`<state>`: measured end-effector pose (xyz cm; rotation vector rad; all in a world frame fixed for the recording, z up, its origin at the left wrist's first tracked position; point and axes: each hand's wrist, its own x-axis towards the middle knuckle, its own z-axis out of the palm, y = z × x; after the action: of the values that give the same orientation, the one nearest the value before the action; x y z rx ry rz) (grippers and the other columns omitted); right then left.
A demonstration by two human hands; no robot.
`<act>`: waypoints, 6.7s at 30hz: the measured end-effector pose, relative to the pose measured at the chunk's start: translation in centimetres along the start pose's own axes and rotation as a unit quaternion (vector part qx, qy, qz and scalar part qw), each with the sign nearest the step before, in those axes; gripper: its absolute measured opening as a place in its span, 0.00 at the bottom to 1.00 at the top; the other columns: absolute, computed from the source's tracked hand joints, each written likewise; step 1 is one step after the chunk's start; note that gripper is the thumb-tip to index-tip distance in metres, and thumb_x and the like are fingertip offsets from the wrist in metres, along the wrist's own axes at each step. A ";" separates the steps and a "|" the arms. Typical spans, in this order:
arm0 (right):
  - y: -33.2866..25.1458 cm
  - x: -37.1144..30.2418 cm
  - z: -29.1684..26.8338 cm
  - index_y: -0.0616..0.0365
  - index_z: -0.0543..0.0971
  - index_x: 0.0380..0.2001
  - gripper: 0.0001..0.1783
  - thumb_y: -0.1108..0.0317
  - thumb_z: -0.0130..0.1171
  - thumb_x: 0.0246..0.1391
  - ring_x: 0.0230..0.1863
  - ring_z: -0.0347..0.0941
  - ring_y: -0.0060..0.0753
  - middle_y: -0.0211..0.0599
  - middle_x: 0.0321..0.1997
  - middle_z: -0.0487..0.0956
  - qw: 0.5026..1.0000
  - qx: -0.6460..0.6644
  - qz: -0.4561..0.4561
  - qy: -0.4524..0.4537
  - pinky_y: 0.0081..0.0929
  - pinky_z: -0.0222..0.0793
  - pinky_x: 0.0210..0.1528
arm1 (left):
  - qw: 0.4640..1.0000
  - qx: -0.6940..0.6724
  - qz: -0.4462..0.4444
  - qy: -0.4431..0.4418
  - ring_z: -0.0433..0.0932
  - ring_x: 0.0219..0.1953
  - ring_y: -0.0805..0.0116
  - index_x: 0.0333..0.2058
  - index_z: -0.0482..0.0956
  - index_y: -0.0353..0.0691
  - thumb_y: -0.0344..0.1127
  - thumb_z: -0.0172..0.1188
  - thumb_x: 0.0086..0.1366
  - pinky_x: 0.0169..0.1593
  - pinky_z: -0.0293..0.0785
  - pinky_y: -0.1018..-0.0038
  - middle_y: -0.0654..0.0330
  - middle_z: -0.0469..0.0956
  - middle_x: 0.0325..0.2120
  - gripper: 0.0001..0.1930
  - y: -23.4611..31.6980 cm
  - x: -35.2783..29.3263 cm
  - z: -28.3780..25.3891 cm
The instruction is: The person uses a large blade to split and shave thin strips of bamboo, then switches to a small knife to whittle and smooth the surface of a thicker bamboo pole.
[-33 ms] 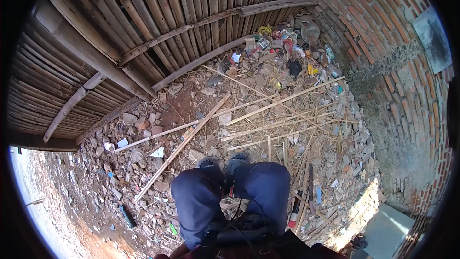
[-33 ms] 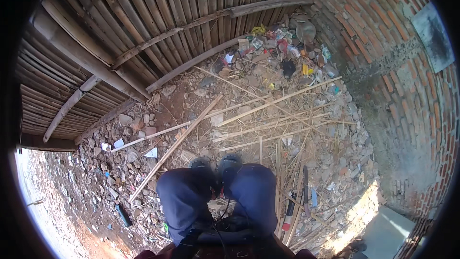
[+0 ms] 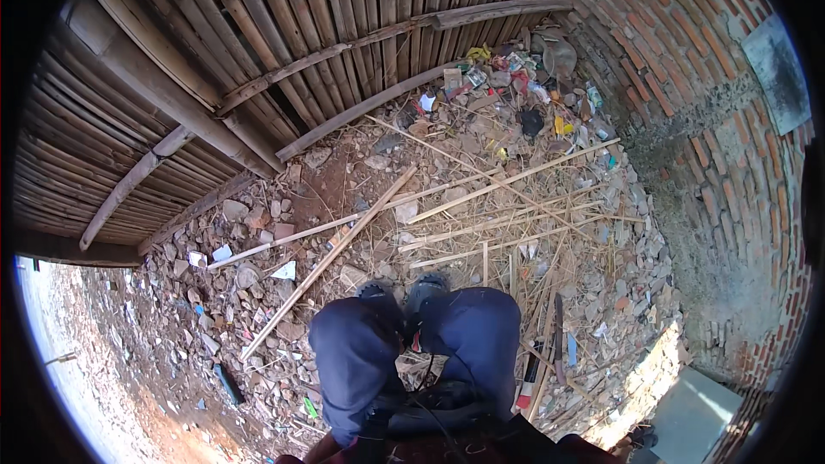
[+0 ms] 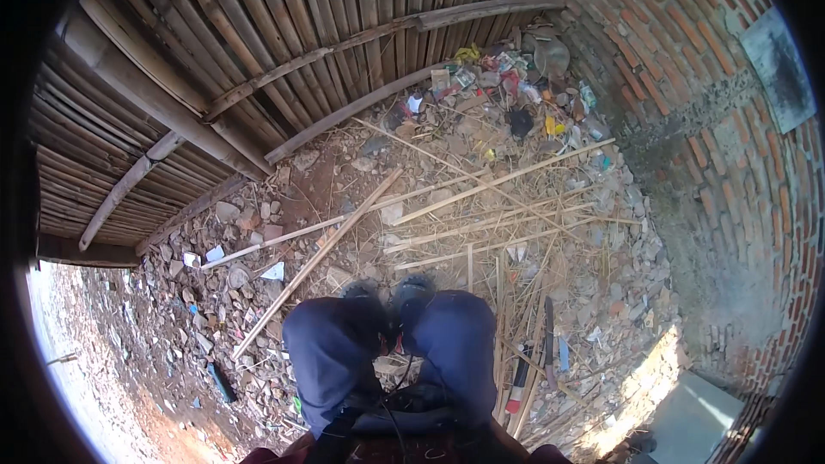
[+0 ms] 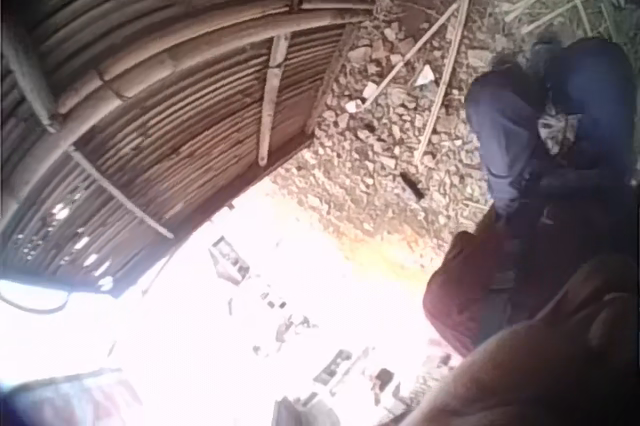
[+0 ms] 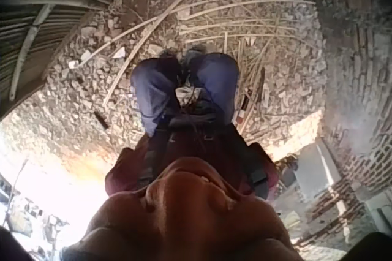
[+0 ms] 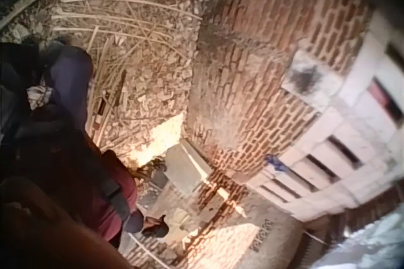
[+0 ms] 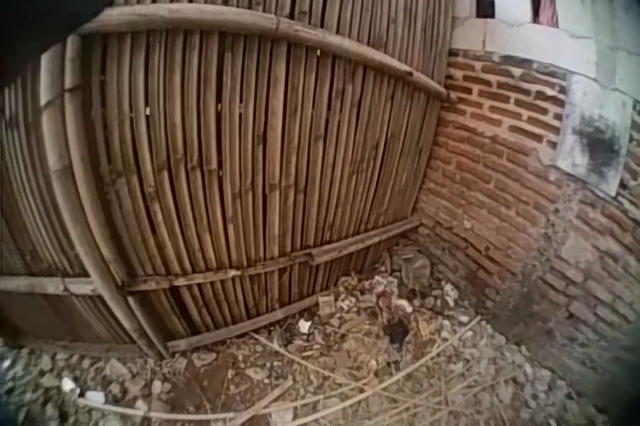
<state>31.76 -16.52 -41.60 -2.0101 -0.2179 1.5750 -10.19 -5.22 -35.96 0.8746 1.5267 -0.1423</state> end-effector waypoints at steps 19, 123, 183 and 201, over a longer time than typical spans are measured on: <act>5.7 -2.8 -8.0 0.60 0.80 0.49 0.17 0.59 0.48 0.74 0.39 0.81 0.36 0.41 0.41 0.84 0.998 -0.020 -0.053 0.010 0.35 0.77 0.41 | 0.993 -0.003 0.112 0.043 0.84 0.41 0.38 0.46 0.81 0.30 0.43 0.69 0.58 0.46 0.82 0.54 0.39 0.84 0.36 0.23 2.1 3.4 2.0; -56.8 -17.8 -5.4 0.68 0.75 0.62 0.27 0.63 0.67 0.66 0.17 0.55 0.06 0.38 0.45 0.86 0.851 0.165 -0.487 -0.105 0.14 0.48 0.17 | 0.846 0.022 0.533 -0.018 0.72 0.18 0.76 0.39 0.70 0.36 0.39 0.49 0.82 0.23 0.73 0.72 0.65 0.70 0.21 0.13 43.7 -21.3 -2.6; -58.7 -14.5 -3.0 0.63 0.80 0.36 0.10 0.79 0.55 0.47 0.36 0.80 0.65 0.55 0.33 0.82 0.600 -0.365 -0.683 0.204 0.56 0.75 0.39 | 0.879 -0.064 0.444 -0.164 0.58 0.15 0.84 0.31 0.68 0.45 0.43 0.59 0.77 0.18 0.51 0.78 0.76 0.60 0.16 0.16 56.8 -15.8 0.4; -58.6 -13.3 -2.0 0.58 0.83 0.31 0.10 0.73 0.60 0.41 0.24 0.83 0.57 0.53 0.20 0.81 0.590 -0.400 -0.634 0.300 0.52 0.77 0.27 | 0.820 0.079 0.556 0.111 0.82 0.35 0.27 0.40 0.76 0.24 0.37 0.53 0.73 0.41 0.74 0.44 0.29 0.78 0.26 0.16 55.6 -14.8 2.0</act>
<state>42.26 25.00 0.65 -1.8435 -1.8235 -0.2471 22.78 26.10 -0.69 1.8347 0.9896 0.7201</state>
